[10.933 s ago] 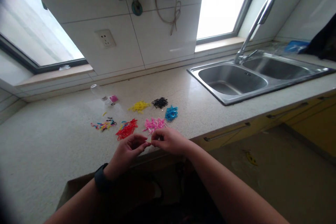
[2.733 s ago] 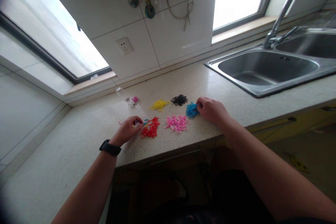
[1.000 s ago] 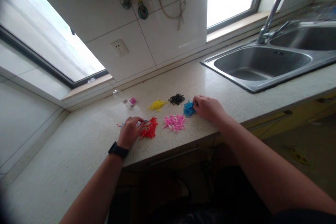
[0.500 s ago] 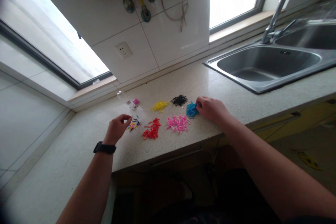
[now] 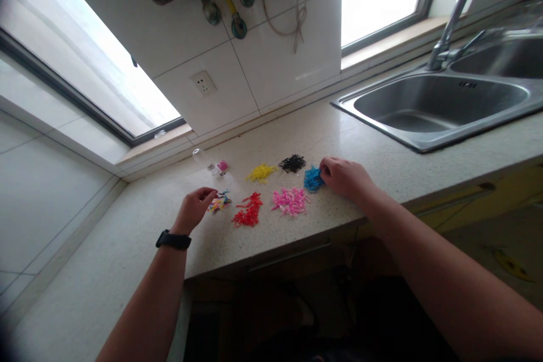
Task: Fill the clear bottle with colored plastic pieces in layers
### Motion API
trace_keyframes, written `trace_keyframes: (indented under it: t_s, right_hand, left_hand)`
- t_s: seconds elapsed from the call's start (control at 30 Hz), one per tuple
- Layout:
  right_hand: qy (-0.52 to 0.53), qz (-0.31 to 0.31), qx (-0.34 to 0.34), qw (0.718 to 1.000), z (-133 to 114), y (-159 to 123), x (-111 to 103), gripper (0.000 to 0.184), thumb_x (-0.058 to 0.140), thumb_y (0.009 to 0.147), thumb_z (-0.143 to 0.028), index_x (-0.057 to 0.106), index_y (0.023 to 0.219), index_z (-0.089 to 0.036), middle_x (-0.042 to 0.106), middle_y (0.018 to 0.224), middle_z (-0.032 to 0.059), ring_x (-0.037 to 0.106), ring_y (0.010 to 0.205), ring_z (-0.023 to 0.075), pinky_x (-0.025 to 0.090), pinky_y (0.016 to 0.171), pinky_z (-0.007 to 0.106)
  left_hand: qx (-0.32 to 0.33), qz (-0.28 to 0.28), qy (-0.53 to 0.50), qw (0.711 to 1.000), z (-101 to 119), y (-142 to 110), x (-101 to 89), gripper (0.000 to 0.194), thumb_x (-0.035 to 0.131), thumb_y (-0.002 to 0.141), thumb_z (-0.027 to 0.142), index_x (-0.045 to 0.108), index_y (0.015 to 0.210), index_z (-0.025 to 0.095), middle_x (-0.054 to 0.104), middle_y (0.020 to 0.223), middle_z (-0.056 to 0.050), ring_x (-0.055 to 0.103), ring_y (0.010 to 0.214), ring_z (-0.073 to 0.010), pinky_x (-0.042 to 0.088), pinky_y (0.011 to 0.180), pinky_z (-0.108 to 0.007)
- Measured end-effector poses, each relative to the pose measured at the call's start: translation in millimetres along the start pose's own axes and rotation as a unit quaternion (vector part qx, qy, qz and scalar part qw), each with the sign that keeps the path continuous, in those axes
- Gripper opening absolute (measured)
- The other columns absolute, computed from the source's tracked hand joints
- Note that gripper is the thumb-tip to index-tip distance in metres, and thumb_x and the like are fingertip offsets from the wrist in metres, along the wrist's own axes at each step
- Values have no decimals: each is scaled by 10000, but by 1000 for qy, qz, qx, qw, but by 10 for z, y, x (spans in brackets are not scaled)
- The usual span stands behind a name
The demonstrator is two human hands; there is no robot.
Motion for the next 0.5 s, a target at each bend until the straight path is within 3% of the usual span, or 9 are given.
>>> trace_keyframes:
  t_s: [0.1,0.2,0.33,0.43,0.5]
  right_hand:
    - [7,1,7,1000,3,-3,-10,226,497,863,-328,678,961,-236,718,948,57,606,691,197,316,564,300]
    - [30,11,11,999,17,-7,-42,216,507,854,-306,680,963,-236,717,936,52,607,687,191,343,582,296]
    - [105,76,12,992,15,-61,-190,208,500,856,-259,671,964,-212,709,896,58,610,681,177,401,643,298]
    - [186,103,-1,977,-157,-183,-314,207,479,876,-243,656,968,-187,693,831,56,588,638,153,422,653,287]
    - [223,89,-37,970,-439,-295,-381,201,485,885,-243,653,981,-191,684,820,48,579,644,146,422,647,277]
  left_hand:
    - [-14,-13,-91,996,101,-15,64,367,645,828,462,734,977,139,748,861,-86,668,760,-176,499,699,-279]
    - [-41,-32,-179,982,255,-83,187,421,660,821,486,732,1019,122,727,829,-75,552,570,-103,422,533,-231]
    - [-43,-81,-300,950,572,-240,390,431,699,806,464,721,1056,113,705,823,-72,412,498,-53,327,467,-209]
    - [-35,-122,-342,931,786,-364,528,432,721,797,411,695,1111,115,699,772,-70,395,499,-55,302,465,-204]
    - [-34,-143,-344,927,881,-439,607,414,728,790,389,688,1103,122,699,734,-65,409,498,-63,297,465,-204]
Point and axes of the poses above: each hand's wrist, its own y-axis towards the middle knuckle, its own x-axis out of the palm, z = x × y, the point moved 8 cm from there along y, towards the middle knuckle
